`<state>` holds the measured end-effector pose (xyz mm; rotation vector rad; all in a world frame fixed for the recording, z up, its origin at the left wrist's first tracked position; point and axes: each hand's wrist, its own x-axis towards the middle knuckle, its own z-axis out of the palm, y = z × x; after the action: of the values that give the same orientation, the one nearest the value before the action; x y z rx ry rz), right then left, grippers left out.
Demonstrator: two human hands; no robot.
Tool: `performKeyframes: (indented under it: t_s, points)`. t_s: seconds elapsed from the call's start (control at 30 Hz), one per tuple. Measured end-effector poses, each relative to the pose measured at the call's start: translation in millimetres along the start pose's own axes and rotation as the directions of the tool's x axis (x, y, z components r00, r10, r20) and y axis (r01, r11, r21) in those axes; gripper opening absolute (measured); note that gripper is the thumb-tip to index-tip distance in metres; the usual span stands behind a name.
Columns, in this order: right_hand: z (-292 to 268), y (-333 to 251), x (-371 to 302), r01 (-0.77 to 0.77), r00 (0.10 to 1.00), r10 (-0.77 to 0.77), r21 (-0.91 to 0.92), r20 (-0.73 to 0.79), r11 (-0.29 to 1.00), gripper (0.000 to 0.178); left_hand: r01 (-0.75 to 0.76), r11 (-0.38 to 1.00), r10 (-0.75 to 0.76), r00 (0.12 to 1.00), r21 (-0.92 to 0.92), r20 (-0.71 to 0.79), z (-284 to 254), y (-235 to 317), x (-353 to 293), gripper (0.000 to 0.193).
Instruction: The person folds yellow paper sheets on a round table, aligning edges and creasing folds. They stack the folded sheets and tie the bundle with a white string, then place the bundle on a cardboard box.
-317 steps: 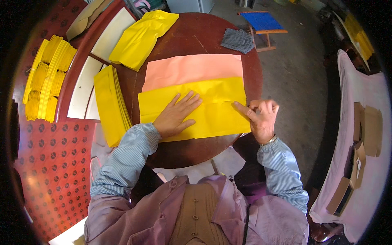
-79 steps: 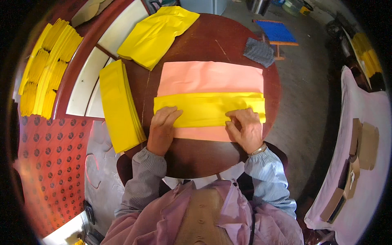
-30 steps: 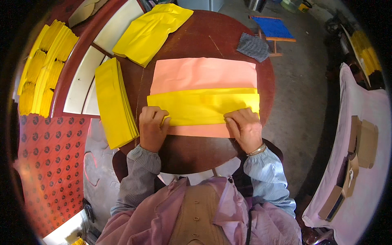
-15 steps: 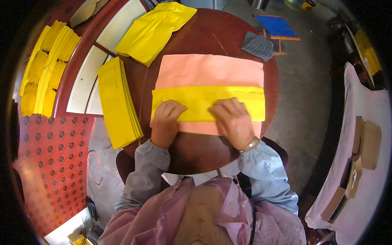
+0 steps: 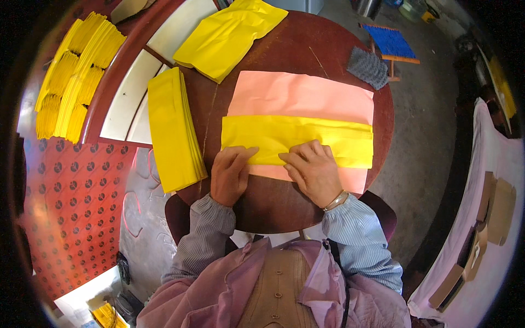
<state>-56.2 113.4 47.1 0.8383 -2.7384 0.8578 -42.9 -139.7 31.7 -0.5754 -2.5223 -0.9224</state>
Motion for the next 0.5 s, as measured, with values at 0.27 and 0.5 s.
performKeyframes:
  t_s: [0.27,0.5]
  points:
    - [-6.9,2.7,-6.0,-0.024,0.999,0.025,0.013,-0.044,1.0,0.015,0.046,0.986,-0.062,0.994,0.163,0.09,-1.0,-2.4,3.4,0.022]
    - [4.9,-8.5,5.9,0.023,0.994,-0.022,0.011,-0.11,1.0,0.013,-0.035,0.996,0.037,0.999,0.088,-0.024,5.4,-2.5,9.1,0.02]
